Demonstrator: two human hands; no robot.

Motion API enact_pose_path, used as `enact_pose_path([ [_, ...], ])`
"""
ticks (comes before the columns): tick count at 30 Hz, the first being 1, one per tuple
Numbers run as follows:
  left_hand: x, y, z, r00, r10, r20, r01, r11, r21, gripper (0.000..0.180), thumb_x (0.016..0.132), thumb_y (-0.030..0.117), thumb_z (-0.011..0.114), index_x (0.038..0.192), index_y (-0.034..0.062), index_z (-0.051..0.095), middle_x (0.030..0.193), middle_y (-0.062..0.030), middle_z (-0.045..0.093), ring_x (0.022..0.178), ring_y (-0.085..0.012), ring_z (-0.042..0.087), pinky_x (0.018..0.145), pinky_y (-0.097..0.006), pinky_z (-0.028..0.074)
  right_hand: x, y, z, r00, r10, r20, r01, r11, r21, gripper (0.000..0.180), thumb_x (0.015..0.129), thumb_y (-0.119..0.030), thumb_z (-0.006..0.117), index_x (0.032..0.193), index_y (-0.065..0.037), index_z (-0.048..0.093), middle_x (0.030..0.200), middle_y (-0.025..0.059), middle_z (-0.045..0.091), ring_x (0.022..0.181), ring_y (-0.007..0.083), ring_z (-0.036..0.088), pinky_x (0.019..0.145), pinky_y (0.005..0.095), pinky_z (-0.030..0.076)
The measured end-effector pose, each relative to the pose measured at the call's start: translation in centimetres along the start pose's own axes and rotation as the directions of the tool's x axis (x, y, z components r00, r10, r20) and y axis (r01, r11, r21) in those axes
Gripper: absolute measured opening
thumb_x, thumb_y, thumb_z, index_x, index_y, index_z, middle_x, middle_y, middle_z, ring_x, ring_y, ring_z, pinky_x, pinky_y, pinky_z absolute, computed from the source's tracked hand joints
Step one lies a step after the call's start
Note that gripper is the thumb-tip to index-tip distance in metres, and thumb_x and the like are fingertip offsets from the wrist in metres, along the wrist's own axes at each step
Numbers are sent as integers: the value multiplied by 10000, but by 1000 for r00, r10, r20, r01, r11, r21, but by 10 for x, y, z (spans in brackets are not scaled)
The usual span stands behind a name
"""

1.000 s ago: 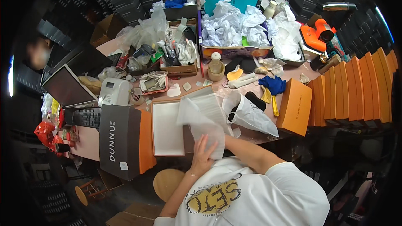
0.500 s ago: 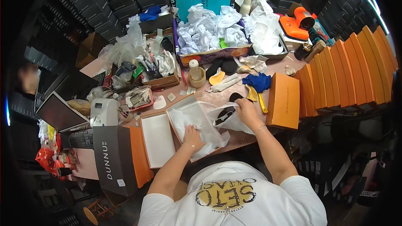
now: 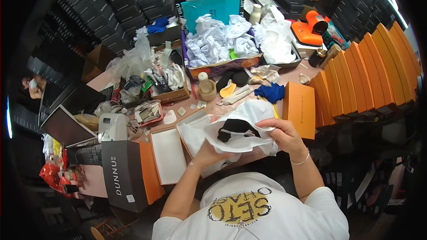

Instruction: Packaging a pair of high-heeled shoes into a shoebox, including wrapping them in protective paper and cleaning the soles.

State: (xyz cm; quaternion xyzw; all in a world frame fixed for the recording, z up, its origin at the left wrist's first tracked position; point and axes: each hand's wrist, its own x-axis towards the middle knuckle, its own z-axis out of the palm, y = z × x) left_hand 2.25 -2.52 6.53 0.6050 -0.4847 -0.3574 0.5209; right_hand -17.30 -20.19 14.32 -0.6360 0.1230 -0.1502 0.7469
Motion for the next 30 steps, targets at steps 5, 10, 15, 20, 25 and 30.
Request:
enact_pose_path([
  [5, -12, 14, 12, 891, 252, -377, -273, 962, -3, 447, 966, 335, 480, 1258, -3, 515, 1354, -204, 456, 1316, -312, 387, 1102, -418, 272, 28, 10, 45, 996, -69, 57, 78, 978, -194, 270, 854, 14, 442, 1053, 11, 624, 965, 45, 617, 777, 78, 549, 683, 228, 443],
  [10, -29, 36, 12, 686, 75, -724, -422, 851, -311, 427, 1009, 362, 377, 1042, -4, 594, 965, -148, 641, 1024, -258, 586, 1052, -439, 338, 34, 13, 64, 973, -92, -211, 42, 972, -229, 204, 851, 4, 467, 977, 4, 627, 855, 29, 599, 659, 58, 521, 577, 215, 423],
  [15, -37, 53, -5, 684, 252, -684, -337, 942, 11, 438, 1000, 357, 403, 1138, -23, 573, 945, -129, 581, 882, -222, 561, 962, -396, 396, 44, 6, 110, 991, -99, -92, 85, 986, -146, 167, 872, -14, 469, 960, -14, 611, 820, -11, 581, 607, 41, 500, 545, 194, 417],
  [20, -41, 71, -24, 733, 428, -528, -205, 880, 429, 505, 976, 312, 480, 1354, -19, 426, 1230, -187, 489, 1174, -275, 466, 983, -374, 367, 72, 1, 138, 972, -168, 161, 214, 918, -334, 163, 877, -9, 477, 980, -2, 603, 839, 9, 593, 668, 62, 530, 591, 212, 442],
  [25, -55, 32, -32, 691, -30, -722, -308, 892, -332, 284, 974, 273, 509, 1093, 16, 526, 946, -76, 565, 956, -161, 543, 856, -285, 434, 91, 4, 141, 922, -207, 326, 160, 973, 166, 211, 910, 5, 454, 1107, 10, 533, 1152, 95, 588, 1005, 129, 579, 847, 262, 478],
  [30, -54, 14, -50, 434, -385, -814, -360, 754, -549, 194, 993, 233, 471, 890, 68, 476, 772, -17, 470, 790, -130, 491, 747, -284, 440, 68, 68, 78, 992, -114, 57, 121, 980, -156, 609, 858, -133, 645, 1384, -24, 359, 1378, 152, 426, 1274, 221, 404, 1048, 379, 341],
])
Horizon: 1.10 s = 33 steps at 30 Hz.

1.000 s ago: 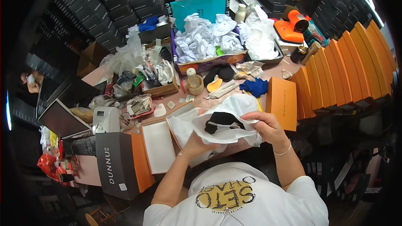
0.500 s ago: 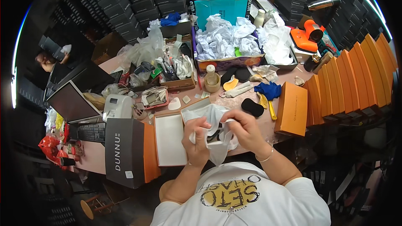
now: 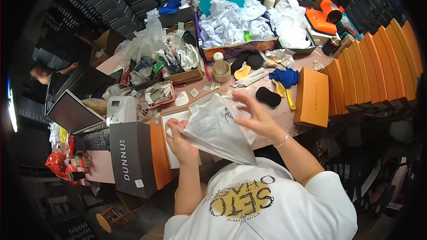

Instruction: Packaging a pair of high-heeled shoes into a shoebox, including wrapping them in protective paper and cleaning the soles.

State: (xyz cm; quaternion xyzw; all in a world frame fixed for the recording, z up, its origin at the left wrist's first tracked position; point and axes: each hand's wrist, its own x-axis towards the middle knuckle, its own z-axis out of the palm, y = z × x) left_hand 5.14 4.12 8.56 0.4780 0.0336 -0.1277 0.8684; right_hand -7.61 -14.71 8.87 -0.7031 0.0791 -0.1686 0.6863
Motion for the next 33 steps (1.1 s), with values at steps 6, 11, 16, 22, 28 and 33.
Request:
enact_pose_path([
  [6, 39, -35, -31, 983, -73, -166, 71, 997, -14, 187, 983, 236, 479, 1056, 70, 526, 1004, -74, 551, 950, -198, 551, 872, -344, 450, -66, 64, 40, 902, 384, 199, -403, 913, 67, 886, 774, -262, 730, 1462, -26, 224, 1429, 194, 365, 1268, 277, 416, 1053, 359, 327],
  [11, 96, -139, -78, 972, 163, 171, -235, 613, 754, 340, 993, 269, 426, 1134, -8, 564, 1127, -161, 588, 1064, -270, 555, 974, -344, 399, -19, 108, 48, 930, 365, -41, -343, 822, -455, 732, 767, -283, 712, 1356, 2, 384, 1334, 323, 395, 1081, 440, 526, 942, 419, 446],
  [16, 60, -164, -43, 886, -294, 359, -258, 330, 908, 607, 929, 372, 513, 1283, -112, 421, 1409, -320, 320, 1299, -423, 357, 1071, -394, 297, -15, 152, 62, 935, 350, 63, -148, 543, -826, 681, 763, -245, 720, 1313, 18, 418, 1262, 339, 444, 983, 382, 612, 833, 420, 506],
  [22, 5, -232, -78, 928, -322, 187, -24, 450, 893, 776, 828, 404, 642, 1333, -105, 346, 1343, -316, 407, 1253, -418, 411, 1054, -411, 317, -37, 206, -39, 891, 223, -395, -401, 796, -453, 487, 804, -233, 707, 1150, 57, 526, 998, 176, 578, 671, 204, 591, 602, 333, 502],
  [28, 13, -202, -58, 915, -371, 158, -68, 242, 968, 899, 665, 293, 763, 1337, -104, 317, 1264, -304, 477, 1173, -413, 475, 1003, -420, 378, -15, 208, -10, 718, 668, -195, -692, 717, -88, 303, 894, -254, 596, 890, 47, 635, 713, 53, 598, 615, 145, 556, 561, 308, 459],
  [33, 9, -195, -56, 947, -278, 161, -127, 136, 983, 780, 641, 172, 739, 1299, -55, 387, 1185, -246, 554, 1092, -369, 547, 955, -408, 431, 46, 152, -45, 921, 331, -205, -369, 910, -189, 317, 923, -278, 549, 948, 26, 637, 780, 23, 640, 669, 129, 589, 589, 287, 462],
])
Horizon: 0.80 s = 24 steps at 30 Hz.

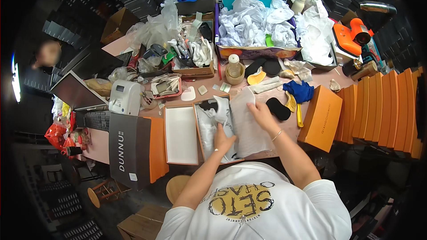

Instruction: Packaging a pair of high-heeled shoes into a shoebox, including wrapping them in protective paper and cleaning the soles.

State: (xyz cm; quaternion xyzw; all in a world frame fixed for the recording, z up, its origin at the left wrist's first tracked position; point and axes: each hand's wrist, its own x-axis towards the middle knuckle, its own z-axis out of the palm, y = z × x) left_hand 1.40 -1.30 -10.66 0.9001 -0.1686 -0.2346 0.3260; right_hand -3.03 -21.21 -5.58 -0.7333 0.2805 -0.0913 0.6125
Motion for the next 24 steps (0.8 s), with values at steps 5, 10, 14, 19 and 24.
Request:
enact_pose_path([
  [5, 2, 5, -22, 959, -47, 279, 252, 594, -764, 517, 714, 55, 689, 1194, -14, 507, 1080, -95, 625, 968, -189, 605, 875, -327, 476, 32, -23, -26, 871, 324, 369, -438, 852, 287, 253, 941, -294, 546, 1032, -67, 612, 801, -8, 605, 641, 60, 516, 557, 208, 409],
  [10, 12, -24, 30, 982, -112, 150, 177, 818, -547, 552, 706, 88, 698, 1213, -3, 498, 1073, -116, 625, 965, -216, 604, 866, -335, 472, 19, -33, -29, 809, 143, 570, -513, 645, 566, 269, 960, -248, 514, 1133, -58, 594, 1000, 34, 618, 768, 119, 614, 635, 264, 509],
  [14, 2, -34, 19, 971, -89, 223, 226, 658, -719, 546, 697, 143, 701, 1185, -11, 511, 1028, -151, 638, 956, -278, 609, 873, -354, 464, 20, 55, -39, 925, 226, 306, -231, 973, -21, 348, 912, -211, 556, 1191, -4, 556, 1082, 151, 628, 879, 238, 655, 721, 367, 535],
  [19, -7, -23, 53, 969, 26, -247, -63, 988, -143, 650, 681, 239, 712, 1212, -51, 473, 1082, -192, 617, 993, -317, 602, 882, -374, 459, 7, 102, 26, 989, -53, 137, 95, 941, -324, 348, 829, -208, 593, 1080, 32, 567, 969, 231, 631, 994, 386, 602, 821, 429, 485],
  [24, 5, -24, 10, 980, -38, 194, 126, 876, -466, 711, 785, 240, 683, 1333, -77, 361, 1246, -294, 494, 1167, -408, 480, 1003, -432, 368, 11, 146, 64, 988, 40, 147, -14, 984, -175, 300, 835, -202, 587, 1038, 19, 574, 947, 222, 633, 949, 371, 608, 799, 424, 483],
])
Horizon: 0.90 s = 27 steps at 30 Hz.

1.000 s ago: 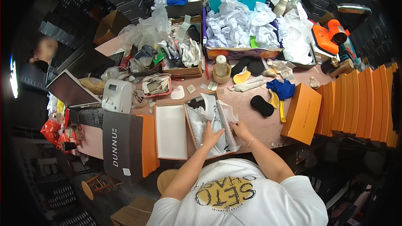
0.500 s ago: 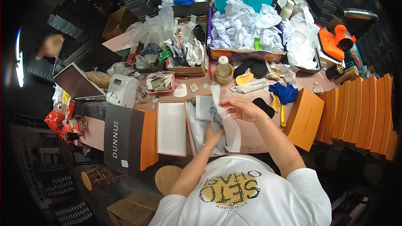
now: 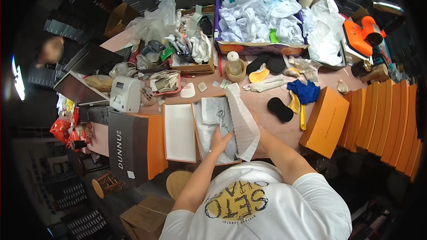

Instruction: Packaging a pair of high-heeled shoes into a shoebox, including wrapping them in protective paper and cleaning the soles.

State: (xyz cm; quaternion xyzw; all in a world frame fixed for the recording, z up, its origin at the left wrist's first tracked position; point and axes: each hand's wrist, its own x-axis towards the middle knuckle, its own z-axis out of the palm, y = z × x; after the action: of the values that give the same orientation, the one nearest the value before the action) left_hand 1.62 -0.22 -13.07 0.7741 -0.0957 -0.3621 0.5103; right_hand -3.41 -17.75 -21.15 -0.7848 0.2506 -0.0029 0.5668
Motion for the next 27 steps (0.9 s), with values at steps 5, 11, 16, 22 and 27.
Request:
enact_pose_path([
  [5, -49, 37, 11, 896, 384, -221, -270, 869, 414, 807, 825, 241, 660, 1430, -40, 206, 1399, -302, 315, 1291, -429, 338, 1074, -423, 289, 2, 4, 8, 1000, 22, 6, -22, 1000, -21, 264, 837, -190, 590, 1011, 9, 577, 913, 206, 637, 896, 342, 620, 769, 413, 485],
  [11, -52, 22, -11, 959, 264, 102, -283, 918, 278, 747, 842, 204, 640, 1426, -28, 235, 1375, -302, 356, 1286, -419, 363, 1070, -412, 308, 23, -6, -19, 997, 66, -40, -64, 997, 29, 222, 838, -175, 593, 978, -4, 580, 873, 187, 642, 833, 308, 635, 733, 399, 489],
  [16, -81, 24, -70, 807, 460, -370, -345, 876, 337, 565, 833, 173, 651, 1313, -14, 420, 1237, -260, 506, 1173, -379, 488, 997, -412, 393, -8, -127, -107, 938, -106, -331, 159, 978, 137, 98, 864, -70, 602, 917, -6, 551, 729, 61, 565, 578, 91, 505, 530, 246, 440],
  [22, -68, -73, -105, 949, 79, -305, 71, 890, 450, 369, 803, 149, 654, 1115, -22, 556, 1036, -233, 586, 976, -384, 571, 842, -440, 459, -30, -214, -70, 891, -441, 110, 454, 874, -175, 215, 888, -135, 602, 1041, 16, 599, 864, 85, 629, 736, 139, 598, 667, 264, 483],
  [27, -60, -72, -110, 933, 254, -255, -75, 830, 553, 179, 863, 101, 531, 986, -17, 587, 878, -229, 596, 866, -404, 573, 765, -463, 458, -49, -201, -126, 892, -196, -408, 239, 969, 57, 193, 923, -125, 544, 1033, 9, 629, 791, 34, 636, 645, 73, 547, 574, 225, 452],
])
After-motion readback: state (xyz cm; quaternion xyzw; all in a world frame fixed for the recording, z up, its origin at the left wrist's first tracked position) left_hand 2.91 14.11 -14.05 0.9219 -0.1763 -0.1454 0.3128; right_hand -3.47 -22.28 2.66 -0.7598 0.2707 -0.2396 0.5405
